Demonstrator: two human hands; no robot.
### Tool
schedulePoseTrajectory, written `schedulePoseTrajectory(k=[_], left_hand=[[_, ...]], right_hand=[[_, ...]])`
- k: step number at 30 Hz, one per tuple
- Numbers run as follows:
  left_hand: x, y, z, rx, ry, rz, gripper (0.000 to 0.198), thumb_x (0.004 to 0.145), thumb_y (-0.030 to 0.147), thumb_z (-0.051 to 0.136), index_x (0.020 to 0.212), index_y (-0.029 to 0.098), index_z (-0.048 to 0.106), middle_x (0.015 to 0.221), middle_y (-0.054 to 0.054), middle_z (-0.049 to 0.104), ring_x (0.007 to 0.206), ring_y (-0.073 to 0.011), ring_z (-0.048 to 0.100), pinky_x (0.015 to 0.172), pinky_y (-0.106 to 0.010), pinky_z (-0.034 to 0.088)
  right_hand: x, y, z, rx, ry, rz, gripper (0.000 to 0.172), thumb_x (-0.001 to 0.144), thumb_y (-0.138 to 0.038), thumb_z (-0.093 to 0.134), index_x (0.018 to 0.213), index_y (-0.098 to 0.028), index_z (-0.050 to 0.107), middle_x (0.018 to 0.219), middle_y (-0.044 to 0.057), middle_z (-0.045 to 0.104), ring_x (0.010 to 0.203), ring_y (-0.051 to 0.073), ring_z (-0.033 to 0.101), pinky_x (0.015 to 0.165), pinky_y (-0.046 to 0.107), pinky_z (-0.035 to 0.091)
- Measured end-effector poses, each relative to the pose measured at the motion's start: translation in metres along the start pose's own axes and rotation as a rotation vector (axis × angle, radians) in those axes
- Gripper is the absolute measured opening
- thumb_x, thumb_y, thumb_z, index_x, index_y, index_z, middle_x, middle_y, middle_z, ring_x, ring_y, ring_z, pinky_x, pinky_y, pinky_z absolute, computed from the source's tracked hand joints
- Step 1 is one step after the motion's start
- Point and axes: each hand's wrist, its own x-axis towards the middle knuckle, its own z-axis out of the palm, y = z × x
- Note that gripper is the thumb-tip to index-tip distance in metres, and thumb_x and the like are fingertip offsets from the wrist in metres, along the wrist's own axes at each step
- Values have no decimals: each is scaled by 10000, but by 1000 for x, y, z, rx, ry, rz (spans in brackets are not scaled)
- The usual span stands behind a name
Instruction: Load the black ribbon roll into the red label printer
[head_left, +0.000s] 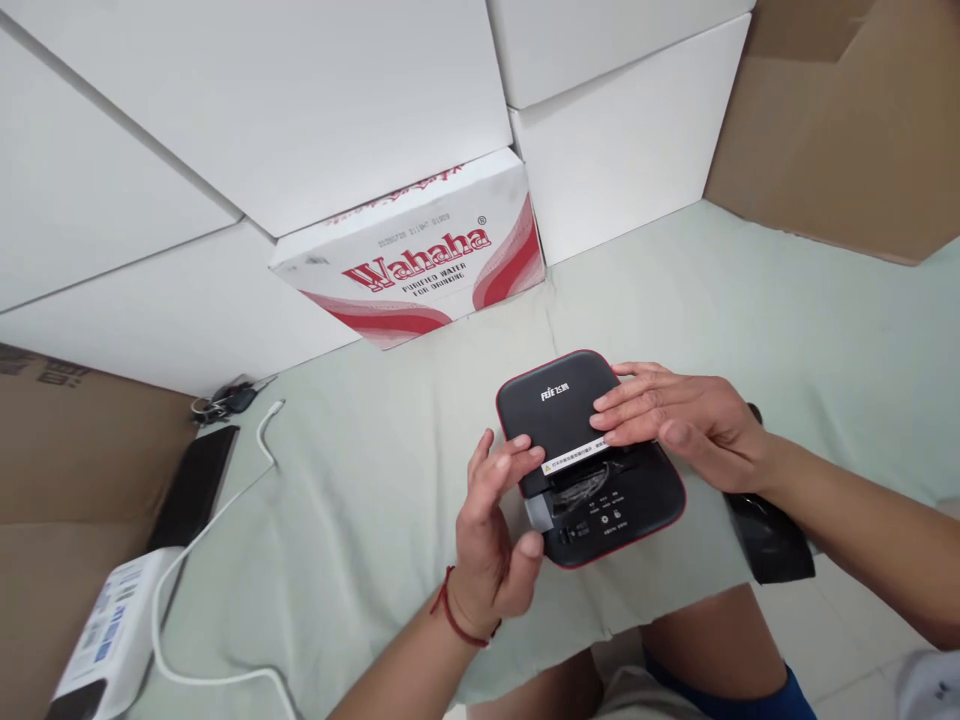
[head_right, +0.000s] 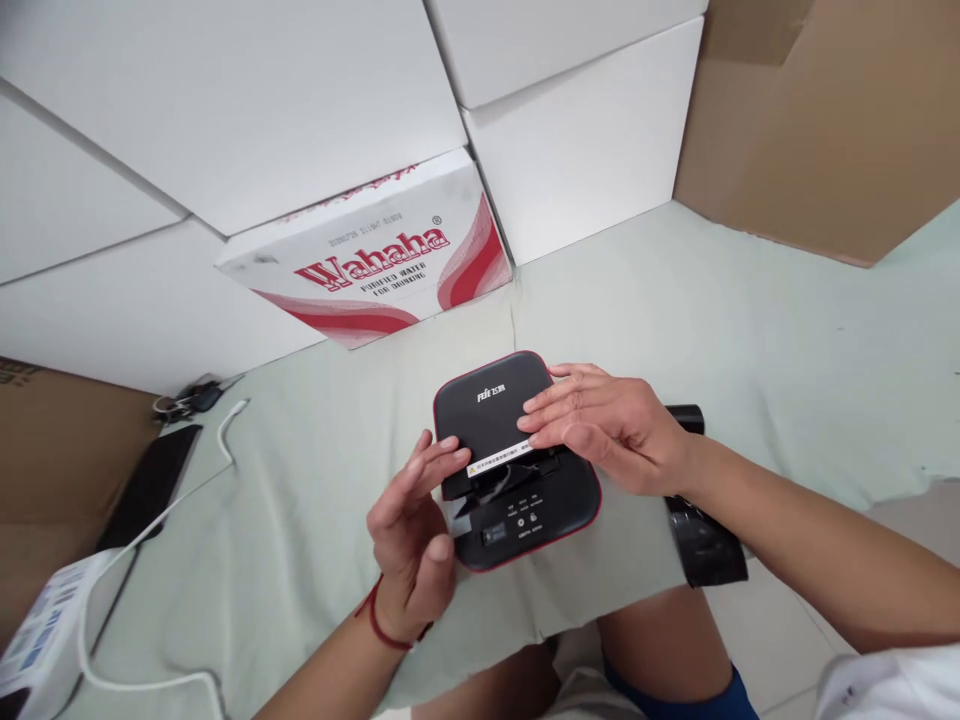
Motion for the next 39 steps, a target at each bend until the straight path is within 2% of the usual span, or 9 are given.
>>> schedulePoseTrajectory(k=[6, 9, 12, 15, 20, 24, 27, 34, 39], left_hand=[[2, -2, 4, -97, 57, -27, 505, 1063, 287, 542, 1556, 206, 473, 1316, -116, 770, 1385, -259, 632, 1253, -551, 388], [2, -2, 3, -70, 56, -5, 515, 1048, 310, 571, 1544, 219, 469, 1295, -118, 774, 1365, -274, 639, 1239, -586, 393], [2, -2, -2, -14, 35, 39, 425, 1053, 324, 560, 1467, 234, 538, 1328, -130, 743, 1364, -304, 628, 1196, -627, 442], [3, 2, -8, 124, 12, 96, 274, 1060, 292, 521, 1274, 215, 674, 1280, -131, 712, 1317, -318, 632, 1096, -585, 540], [14, 12, -12, 357, 109, 210, 245, 964, 123, 560, 1082, 207, 757, 1056, -96, 605, 1167, -285, 602, 941, -482, 598], [21, 17, -15, 424, 113, 264, 346, 856, 9, 620, 1085, 211, 784, 910, -57, 524, 925, -219, 555, 769, -376, 583], [22, 19, -17, 388, 57, 275, 405, 874, 1, 622, 1182, 214, 777, 866, -54, 609, 828, -201, 561, 686, -342, 551], [22, 16, -11, 380, 69, 225, 208, 916, -22, 642, 924, 169, 726, 770, -38, 691, 784, -185, 559, 711, -357, 474], [21, 16, -6, 401, 106, 219, 185, 955, 7, 631, 926, 174, 705, 764, -31, 687, 768, -177, 548, 723, -365, 451]], right_hand=[[1, -4, 7, -91, 50, -18, 272, 1075, -190, 530, 1100, -227, 799, 1112, 63, 856, 1155, 195, 776, 1201, 459, 420], [0, -6, 9, -85, 71, -2, 245, 1059, -173, 549, 1075, -215, 790, 1098, 59, 856, 1142, 189, 773, 1184, 441, 432], [-2, -9, 12, -92, 67, -7, 239, 1072, -277, 561, 1162, -189, 764, 1146, 95, 837, 1187, 221, 743, 1187, 469, 431], [-6, -16, 18, -152, 35, -91, 396, 1075, -433, 558, 1280, -132, 714, 1225, 150, 807, 1239, 270, 691, 1192, 528, 414], [-10, -29, 32, -192, -3, -321, 409, 1057, -493, 578, 1151, -132, 747, 1117, 113, 826, 1060, 253, 664, 1026, 470, 505], [-12, -33, 36, -253, 44, -382, 376, 1058, -487, 564, 1078, -173, 770, 1021, 86, 821, 914, 241, 634, 844, 431, 514], [-13, -35, 35, -276, 59, -380, 366, 1061, -476, 548, 1023, -196, 779, 1002, 84, 814, 896, 250, 624, 811, 445, 501], [-10, -35, 34, -234, 35, -353, 294, 1049, -395, 578, 1040, -165, 761, 972, 91, 806, 858, 240, 626, 786, 434, 497], [-8, -34, 36, -226, 39, -359, 300, 1069, -357, 520, 1034, -162, 745, 938, 84, 812, 807, 221, 649, 758, 407, 521]])
